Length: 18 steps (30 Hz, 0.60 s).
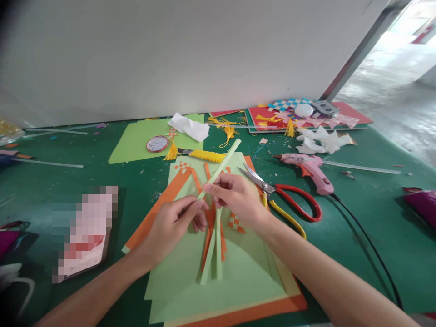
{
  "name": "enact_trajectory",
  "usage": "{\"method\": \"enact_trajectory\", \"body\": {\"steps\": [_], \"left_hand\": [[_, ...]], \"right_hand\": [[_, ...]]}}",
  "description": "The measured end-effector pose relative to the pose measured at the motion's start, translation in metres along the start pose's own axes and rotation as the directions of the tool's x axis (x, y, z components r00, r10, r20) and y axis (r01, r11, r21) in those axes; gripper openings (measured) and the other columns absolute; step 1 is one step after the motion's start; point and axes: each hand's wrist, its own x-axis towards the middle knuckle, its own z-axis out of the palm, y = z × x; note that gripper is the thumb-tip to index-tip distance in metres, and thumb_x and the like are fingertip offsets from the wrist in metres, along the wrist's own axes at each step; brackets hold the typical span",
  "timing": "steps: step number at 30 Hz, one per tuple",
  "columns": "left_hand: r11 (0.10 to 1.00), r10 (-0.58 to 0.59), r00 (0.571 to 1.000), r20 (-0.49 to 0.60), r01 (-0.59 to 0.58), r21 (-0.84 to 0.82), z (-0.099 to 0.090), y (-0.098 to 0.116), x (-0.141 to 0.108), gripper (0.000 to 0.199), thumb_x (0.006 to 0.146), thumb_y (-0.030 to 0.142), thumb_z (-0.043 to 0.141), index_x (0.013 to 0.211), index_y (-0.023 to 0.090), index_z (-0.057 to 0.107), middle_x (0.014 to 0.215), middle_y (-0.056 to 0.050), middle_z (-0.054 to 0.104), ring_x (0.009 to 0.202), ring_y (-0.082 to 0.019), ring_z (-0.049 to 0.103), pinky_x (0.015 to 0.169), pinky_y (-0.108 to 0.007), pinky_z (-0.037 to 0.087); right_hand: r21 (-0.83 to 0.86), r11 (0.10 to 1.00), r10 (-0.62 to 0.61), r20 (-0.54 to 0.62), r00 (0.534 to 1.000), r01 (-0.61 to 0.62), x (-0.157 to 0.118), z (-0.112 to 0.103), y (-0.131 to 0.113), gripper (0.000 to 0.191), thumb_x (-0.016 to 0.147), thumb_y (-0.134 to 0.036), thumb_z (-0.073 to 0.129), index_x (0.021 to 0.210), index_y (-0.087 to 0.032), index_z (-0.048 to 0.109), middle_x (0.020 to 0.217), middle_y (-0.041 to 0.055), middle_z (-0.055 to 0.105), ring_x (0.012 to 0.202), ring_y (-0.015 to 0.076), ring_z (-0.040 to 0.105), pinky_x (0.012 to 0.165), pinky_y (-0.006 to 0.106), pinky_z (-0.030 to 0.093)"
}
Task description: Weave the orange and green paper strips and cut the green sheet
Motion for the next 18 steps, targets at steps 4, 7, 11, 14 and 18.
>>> {"method": "enact_trajectory", "body": {"steps": [4, 7, 11, 14, 18], "left_hand": [[1.0, 0.014, 1.0, -0.015, -0.014, 0.023, -0.0002, 0.0012, -0.0007, 0.034, 0.097, 0.04, 0.047, 0.075, 0.017, 0.059, 0.065, -0.001, 0.065, 0.059, -0.013, 0.063, 0.057, -0.021, 0.049], [1.0, 0.022, 1.0, -0.007, -0.022, 0.02, -0.0005, 0.0013, -0.0006, 0.033, 0.097, 0.039, 0.046, 0.076, 0.017, 0.06, 0.064, 0.0, 0.065, 0.059, -0.012, 0.063, 0.057, -0.019, 0.049], [1.0, 0.017, 1.0, 0.005, -0.017, 0.01, -0.0006, -0.0001, 0.0007, 0.033, 0.097, 0.039, 0.046, 0.079, 0.017, 0.061, 0.066, -0.001, 0.065, 0.059, -0.012, 0.063, 0.057, -0.019, 0.05], [1.0, 0.013, 1.0, 0.014, -0.013, 0.002, -0.0001, -0.0014, 0.001, 0.035, 0.097, 0.04, 0.046, 0.077, 0.016, 0.061, 0.067, -0.002, 0.066, 0.06, -0.012, 0.063, 0.058, -0.02, 0.05], [1.0, -0.006, 0.999, 0.031, 0.006, -0.015, 0.0008, -0.0014, 0.0003, 0.036, 0.098, 0.041, 0.044, 0.077, 0.017, 0.06, 0.068, -0.002, 0.066, 0.061, -0.012, 0.063, 0.058, -0.02, 0.051]], "right_hand": [[-0.044, 0.999, 0.003, 0.035, 0.999, -0.001, -0.0008, 0.0019, 0.0007, 0.033, 0.078, -0.042, 0.071, 0.063, -0.017, 0.055, 0.054, -0.0035, 0.052, 0.048, 0.0078, 0.043, 0.046, 0.025, 0.027], [-0.122, 0.992, 0.028, 0.054, 0.998, -0.021, -0.0021, 0.0046, 0.0028, 0.031, 0.079, -0.043, 0.07, 0.067, -0.016, 0.06, 0.053, -0.0031, 0.052, 0.049, 0.0081, 0.044, 0.046, 0.025, 0.029], [-0.127, 0.992, 0.02, 0.03, 0.999, -0.016, -0.0031, 0.0054, 0.0043, 0.032, 0.079, -0.043, 0.071, 0.065, -0.016, 0.059, 0.05, -0.0038, 0.051, 0.047, 0.0073, 0.042, 0.046, 0.025, 0.028], [-0.094, 0.996, 0.011, 0.021, 1.0, -0.009, -0.0028, 0.0041, 0.0043, 0.033, 0.079, -0.042, 0.07, 0.064, -0.016, 0.057, 0.05, -0.004, 0.051, 0.047, 0.0069, 0.04, 0.046, 0.025, 0.026], [-0.072, 0.997, 0.005, 0.015, 1.0, -0.004, -0.0019, 0.0036, 0.0049, 0.032, 0.08, -0.04, 0.07, 0.064, -0.017, 0.055, 0.05, -0.0045, 0.05, 0.047, 0.007, 0.039, 0.046, 0.025, 0.026]]}}
